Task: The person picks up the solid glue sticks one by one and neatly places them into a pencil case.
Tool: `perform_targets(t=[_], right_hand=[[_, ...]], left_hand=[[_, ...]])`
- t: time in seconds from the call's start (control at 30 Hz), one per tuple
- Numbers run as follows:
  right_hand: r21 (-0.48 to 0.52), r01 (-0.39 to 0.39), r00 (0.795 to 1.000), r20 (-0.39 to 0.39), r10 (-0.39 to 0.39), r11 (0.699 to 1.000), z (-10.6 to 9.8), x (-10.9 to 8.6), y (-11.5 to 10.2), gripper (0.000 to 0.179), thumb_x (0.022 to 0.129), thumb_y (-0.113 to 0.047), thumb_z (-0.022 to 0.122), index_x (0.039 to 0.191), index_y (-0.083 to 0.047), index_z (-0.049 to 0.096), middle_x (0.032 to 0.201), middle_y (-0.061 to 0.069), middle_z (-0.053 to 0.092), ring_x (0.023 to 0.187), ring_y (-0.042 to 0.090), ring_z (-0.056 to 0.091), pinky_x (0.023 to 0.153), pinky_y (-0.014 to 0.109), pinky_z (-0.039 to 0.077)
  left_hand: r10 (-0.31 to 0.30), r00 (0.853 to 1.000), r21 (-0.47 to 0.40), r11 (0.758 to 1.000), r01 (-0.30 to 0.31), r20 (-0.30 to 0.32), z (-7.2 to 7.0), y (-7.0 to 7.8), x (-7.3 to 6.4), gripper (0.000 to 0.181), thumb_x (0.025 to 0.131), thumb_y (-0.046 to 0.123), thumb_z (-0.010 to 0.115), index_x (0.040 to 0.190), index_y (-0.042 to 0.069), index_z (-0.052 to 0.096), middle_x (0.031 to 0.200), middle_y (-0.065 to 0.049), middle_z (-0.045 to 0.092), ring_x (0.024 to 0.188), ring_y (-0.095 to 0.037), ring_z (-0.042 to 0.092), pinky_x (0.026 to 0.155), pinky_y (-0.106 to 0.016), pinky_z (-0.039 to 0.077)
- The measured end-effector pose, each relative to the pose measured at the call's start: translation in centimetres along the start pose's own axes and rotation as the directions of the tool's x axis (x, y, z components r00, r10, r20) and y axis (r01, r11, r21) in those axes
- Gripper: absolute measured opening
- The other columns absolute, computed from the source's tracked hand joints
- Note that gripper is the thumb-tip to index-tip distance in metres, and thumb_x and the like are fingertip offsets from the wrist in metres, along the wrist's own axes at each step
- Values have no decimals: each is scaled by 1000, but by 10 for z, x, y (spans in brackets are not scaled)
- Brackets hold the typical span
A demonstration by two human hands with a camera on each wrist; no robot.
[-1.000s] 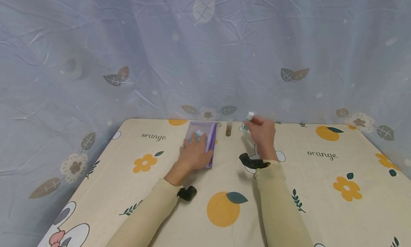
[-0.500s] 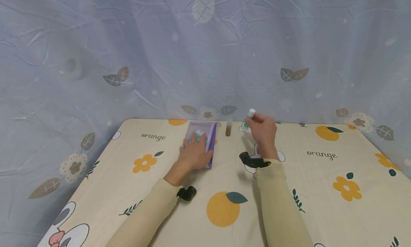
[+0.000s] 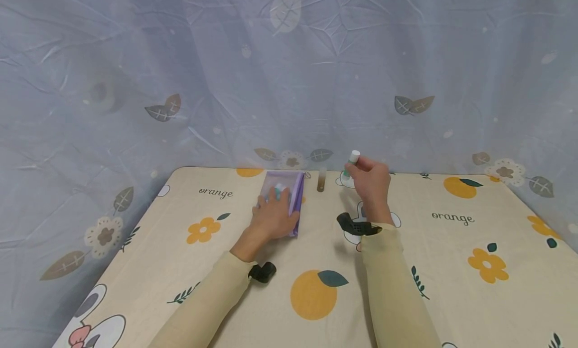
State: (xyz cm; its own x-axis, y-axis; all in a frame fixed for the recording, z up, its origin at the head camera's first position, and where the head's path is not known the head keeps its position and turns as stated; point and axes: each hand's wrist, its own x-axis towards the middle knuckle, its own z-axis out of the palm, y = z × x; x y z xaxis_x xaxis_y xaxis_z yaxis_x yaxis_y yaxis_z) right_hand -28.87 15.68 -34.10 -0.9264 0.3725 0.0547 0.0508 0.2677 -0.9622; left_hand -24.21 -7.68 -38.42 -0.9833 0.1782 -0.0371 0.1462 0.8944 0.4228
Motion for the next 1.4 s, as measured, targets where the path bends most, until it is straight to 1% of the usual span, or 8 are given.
perform_targets(t=[0.2, 0.47, 0.73, 1.23, 1.4], right_hand=[[0, 23, 1000, -1, -23, 1000, 0, -2, -3, 41, 100, -25, 74, 139, -10, 71, 139, 12, 73, 139, 29, 61, 119, 52, 43], [8, 37, 999, -1, -37, 999, 0, -4, -6, 42, 101, -26, 73, 139, -9, 71, 137, 13, 74, 133, 27, 65, 114, 49, 49], [24, 40, 999, -3, -40, 999, 0, -5, -10, 42, 101, -25, 73, 140, -9, 70, 138, 13, 73, 137, 29, 61, 119, 51, 45], [12, 38, 999, 9, -38, 999, 1, -6, -12, 43, 101, -25, 73, 142, -9, 69, 140, 13, 72, 142, 28, 57, 121, 52, 43], [10, 53, 998, 17, -54, 999, 2, -8, -14, 43, 101, -24, 74, 141, -9, 69, 139, 14, 72, 143, 27, 57, 121, 50, 43]], left_hand=[[0, 1000, 0, 1000, 0, -5, 0, 1, -1, 73, 107, 38, 54, 168, 9, 27, 173, -30, 20, 154, -63, 24, 117, -78, 30], [11, 1000, 6, 1000, -11, -19, 1, 0, 0, 72, 107, 38, 53, 168, 8, 29, 172, -31, 22, 153, -64, 26, 117, -77, 32], [10, 1000, 6, 1000, -10, -20, 0, 0, 0, 72, 107, 37, 53, 167, 8, 29, 172, -31, 22, 152, -64, 26, 116, -77, 32], [7, 1000, 8, 1000, -7, -12, -1, 1, 0, 72, 107, 39, 53, 168, 9, 28, 172, -31, 22, 153, -63, 27, 117, -77, 32], [7, 1000, 8, 1000, -6, -11, 0, 1, 0, 73, 107, 39, 54, 168, 9, 28, 172, -31, 22, 152, -63, 27, 117, -77, 32]])
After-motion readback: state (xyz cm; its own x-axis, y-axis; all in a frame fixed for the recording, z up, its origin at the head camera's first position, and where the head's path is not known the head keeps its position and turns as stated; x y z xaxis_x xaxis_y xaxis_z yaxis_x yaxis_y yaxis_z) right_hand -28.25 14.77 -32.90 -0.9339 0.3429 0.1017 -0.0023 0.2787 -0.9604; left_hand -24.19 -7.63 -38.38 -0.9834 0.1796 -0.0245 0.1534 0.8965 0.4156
